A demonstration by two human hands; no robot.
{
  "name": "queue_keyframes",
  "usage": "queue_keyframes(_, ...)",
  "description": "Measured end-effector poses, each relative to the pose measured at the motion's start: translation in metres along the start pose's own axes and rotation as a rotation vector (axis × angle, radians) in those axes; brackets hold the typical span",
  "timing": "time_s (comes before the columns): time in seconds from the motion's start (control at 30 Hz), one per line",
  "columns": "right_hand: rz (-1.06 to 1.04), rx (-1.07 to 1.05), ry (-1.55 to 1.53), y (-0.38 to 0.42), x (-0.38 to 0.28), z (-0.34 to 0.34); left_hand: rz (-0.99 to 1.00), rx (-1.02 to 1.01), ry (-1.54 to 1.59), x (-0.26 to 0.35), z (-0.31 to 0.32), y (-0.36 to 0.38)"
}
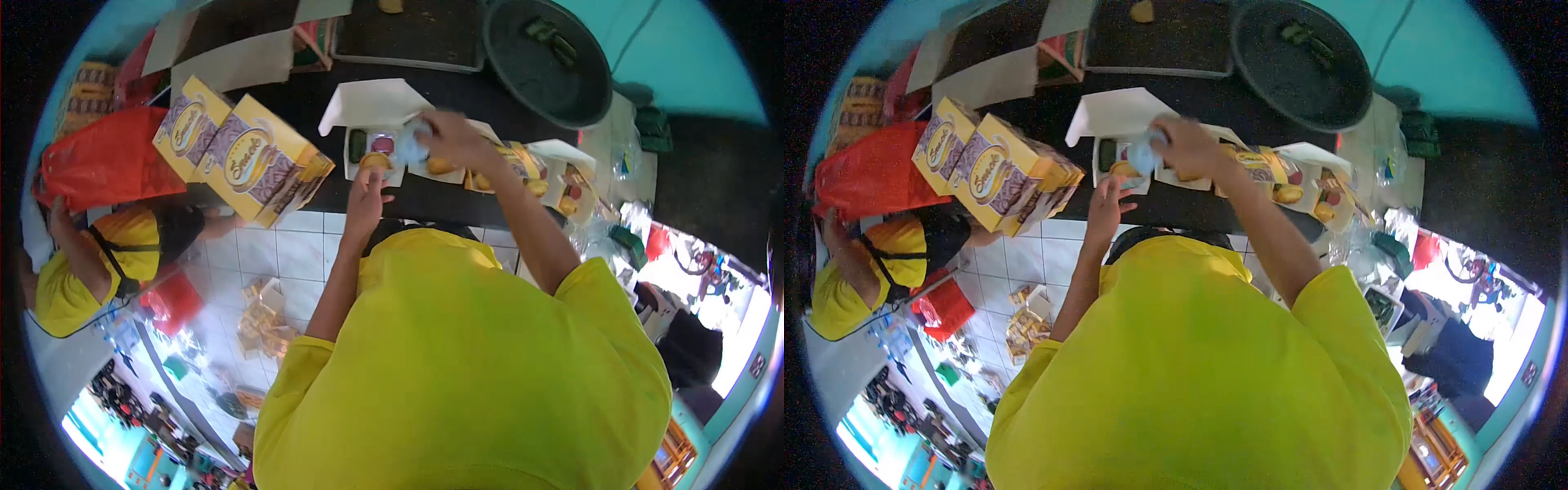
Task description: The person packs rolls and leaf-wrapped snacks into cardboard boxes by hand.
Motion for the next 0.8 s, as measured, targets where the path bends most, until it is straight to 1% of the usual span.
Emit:
queue_keyframes(0.07,-0.104,0.362,-0.059,0.004,-0.005,-0.062,0.125,0.037,-0.420,-0.012,-0.017,-0.002)
queue_keyframes(0.1,-0.216,0.621,0.024,0.009,-0.005,-0.093,0.127,0.011,-0.431,-0.024,-0.022,-0.002)
queue_keyframes(0.13,-0.327,0.879,0.116,0.025,-0.007,-0.118,0.118,0.066,-0.479,-0.034,-0.034,-0.002)
queue_keyframes(0.17,-0.313,0.900,0.119,0.043,-0.012,-0.133,0.110,0.125,-0.526,-0.041,-0.041,-0.002)
queue_keyframes(0.2,-0.374,1.001,0.113,0.069,-0.021,-0.155,0.110,0.108,-0.535,-0.049,-0.042,-0.004)
queue_keyframes(0.23,-0.437,1.096,0.104,0.095,-0.028,-0.168,0.120,0.195,-0.600,-0.052,-0.050,-0.005)
queue_keyframes(0.27,-0.430,1.099,0.100,0.115,-0.025,-0.171,0.129,0.290,-0.662,-0.054,-0.057,-0.003)
queue_keyframes(0.3,-0.237,0.973,-0.008,0.126,-0.007,-0.170,0.165,0.350,-0.697,-0.055,-0.060,-0.003)
queue_keyframes(0.33,-0.058,0.834,-0.110,0.136,0.009,-0.163,0.166,0.364,-0.695,-0.059,-0.058,-0.002)
queue_keyframes(0.4,0.013,0.773,-0.384,0.157,0.035,-0.135,0.201,0.166,-0.484,-0.061,-0.042,0.000)
queue_keyframes(0.43,-0.101,0.801,-0.281,0.163,0.039,-0.119,0.166,0.115,-0.338,-0.063,-0.035,0.007)
queue_keyframes(0.47,-0.049,0.744,-0.247,0.168,0.035,-0.097,0.150,0.070,-0.190,-0.064,-0.022,0.017)
queue_keyframes(0.5,-0.016,0.637,-0.304,0.168,0.035,-0.069,0.113,0.023,-0.213,-0.066,-0.012,0.022)
queue_keyframes(0.53,0.055,0.493,-0.376,0.163,0.030,-0.043,-0.034,0.003,-0.107,-0.070,0.001,0.034)
queue_keyframes(0.57,-0.047,0.389,-0.688,0.156,0.049,0.002,0.229,-0.014,-0.321,-0.061,0.010,0.039)
queue_keyframes(0.6,-0.114,0.214,-1.043,0.145,0.060,0.045,0.280,0.056,-0.467,-0.028,0.030,0.060)
queue_keyframes(0.63,-0.072,0.217,-0.847,0.137,0.065,0.076,0.343,0.081,-0.484,-0.012,0.043,0.073)
queue_keyframes(0.67,-0.067,0.122,-0.770,0.133,0.062,0.107,0.415,0.052,-0.543,0.013,0.058,0.088)
queue_keyframes(0.7,0.011,-0.073,-1.208,0.133,0.043,0.133,0.547,-0.051,-0.599,0.036,0.075,0.102)
queue_keyframes(0.73,0.178,-0.235,-1.620,0.136,0.022,0.159,0.675,-0.161,-0.657,0.050,0.087,0.114)
queue_keyframes(0.77,0.241,-0.265,-1.857,0.133,0.021,0.167,0.686,-0.137,-0.655,0.042,0.081,0.117)
queue_keyframes(0.8,0.283,-0.290,-1.965,0.133,0.022,0.170,0.645,-0.239,-0.883,0.014,0.083,0.119)
Point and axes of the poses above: each hand's wrist, its own y-axis away from the middle knuckle, its own z-axis out of the palm, x = y × z, the point moved 8 cm from there along -y, towards the middle knuckle, and after that the axes turned 1 degree about y, right-handed, at the moved point
